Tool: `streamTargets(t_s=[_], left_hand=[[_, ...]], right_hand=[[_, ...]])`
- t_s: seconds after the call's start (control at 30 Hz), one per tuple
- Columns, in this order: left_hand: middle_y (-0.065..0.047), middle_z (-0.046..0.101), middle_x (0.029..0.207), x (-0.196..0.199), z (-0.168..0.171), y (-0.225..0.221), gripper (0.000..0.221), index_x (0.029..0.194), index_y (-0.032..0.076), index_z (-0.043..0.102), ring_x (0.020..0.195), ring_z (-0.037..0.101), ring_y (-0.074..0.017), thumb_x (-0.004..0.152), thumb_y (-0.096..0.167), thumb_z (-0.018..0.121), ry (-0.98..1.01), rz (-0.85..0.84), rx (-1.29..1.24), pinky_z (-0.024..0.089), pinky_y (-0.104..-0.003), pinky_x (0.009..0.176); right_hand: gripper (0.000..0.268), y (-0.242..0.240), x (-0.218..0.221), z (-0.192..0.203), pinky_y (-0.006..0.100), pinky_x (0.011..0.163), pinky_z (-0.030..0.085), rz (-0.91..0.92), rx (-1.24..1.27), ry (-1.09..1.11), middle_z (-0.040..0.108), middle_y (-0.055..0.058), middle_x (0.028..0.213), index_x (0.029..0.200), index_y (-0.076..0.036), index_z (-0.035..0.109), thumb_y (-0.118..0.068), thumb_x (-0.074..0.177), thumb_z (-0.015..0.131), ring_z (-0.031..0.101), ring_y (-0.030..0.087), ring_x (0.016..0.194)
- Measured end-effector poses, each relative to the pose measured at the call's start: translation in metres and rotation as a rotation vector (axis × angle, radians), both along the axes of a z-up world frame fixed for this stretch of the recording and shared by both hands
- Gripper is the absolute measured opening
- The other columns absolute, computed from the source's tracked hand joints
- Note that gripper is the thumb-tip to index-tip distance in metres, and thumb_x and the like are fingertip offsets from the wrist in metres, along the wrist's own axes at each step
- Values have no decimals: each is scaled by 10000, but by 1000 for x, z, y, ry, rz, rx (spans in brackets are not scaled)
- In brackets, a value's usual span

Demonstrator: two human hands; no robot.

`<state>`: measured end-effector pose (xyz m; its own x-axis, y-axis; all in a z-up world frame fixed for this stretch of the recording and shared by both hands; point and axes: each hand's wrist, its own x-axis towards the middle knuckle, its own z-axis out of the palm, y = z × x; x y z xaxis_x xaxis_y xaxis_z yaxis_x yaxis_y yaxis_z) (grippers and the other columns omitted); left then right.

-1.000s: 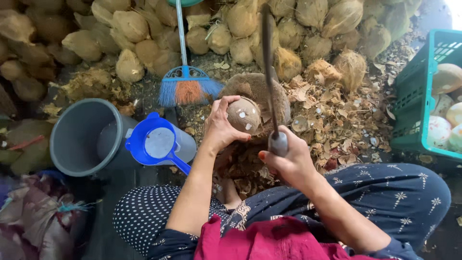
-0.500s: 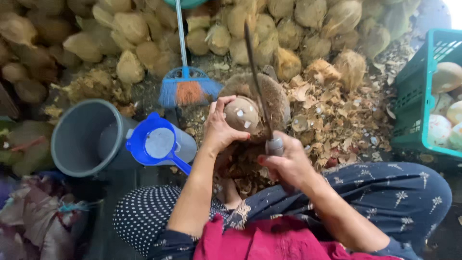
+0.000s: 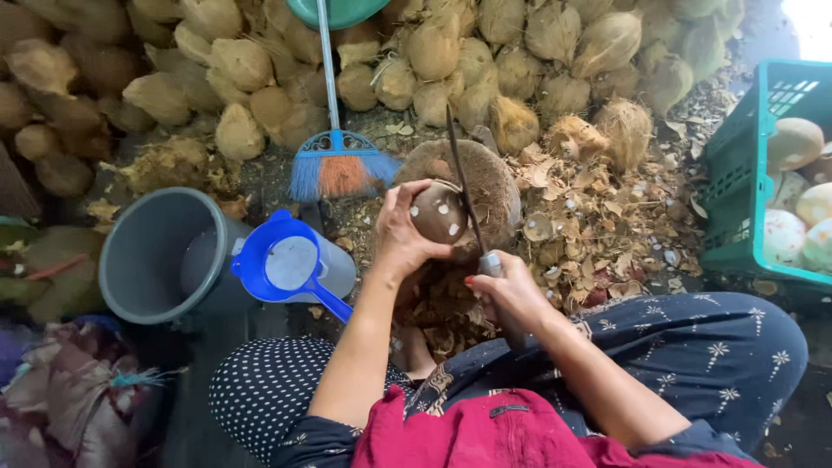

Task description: The person sits on the floor and uses a large knife to peel the husk off a coconut, rotating it to remove the outer layer. After finishing one coconut, the person places it in a green crate and picks up another coconut to continue the peeling process.

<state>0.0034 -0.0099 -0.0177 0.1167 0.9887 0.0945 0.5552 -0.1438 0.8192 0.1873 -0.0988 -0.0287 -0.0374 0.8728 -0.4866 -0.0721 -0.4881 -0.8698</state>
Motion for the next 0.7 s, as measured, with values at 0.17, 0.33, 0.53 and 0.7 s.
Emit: streamTargets(t_s=[0.17,0.33,0.53,0.7], left_hand=[[-49,553,1335,-5,13,11,1049,1298,391,549,1257,587,-380,353,302,994,90,-16,-164,433,-491,1102],[-6,608,1344,-23,17,54,1111,1311,454,528,1302,589,-279,319,359,1020,87,-42,-329,392,-407,1131],[-127,677,1230,-21,19,85,987,1228,261,645,1185,630,-311,318,211,1024,-67,-119,-435,488,-401,997],[-183,668,1205,-26,11,100,917,1219,229,657,1152,625,-337,379,185,1022,-87,-144,-480,524,-418,898]], right_hand=[[242,-7,26,42,391,324,507,41,115,-53,594,205,532,912,35,611,36,728,767,599,274,347],[247,-11,39,55,268,415,438,7,555,-336,614,79,483,865,-90,658,-167,713,838,565,157,391],[193,-9,27,89,224,379,424,-7,767,-293,618,36,509,851,-107,641,-188,766,795,537,124,367],[181,32,-2,-14,378,372,456,96,106,-71,588,171,507,827,22,621,-19,707,751,569,267,360]])
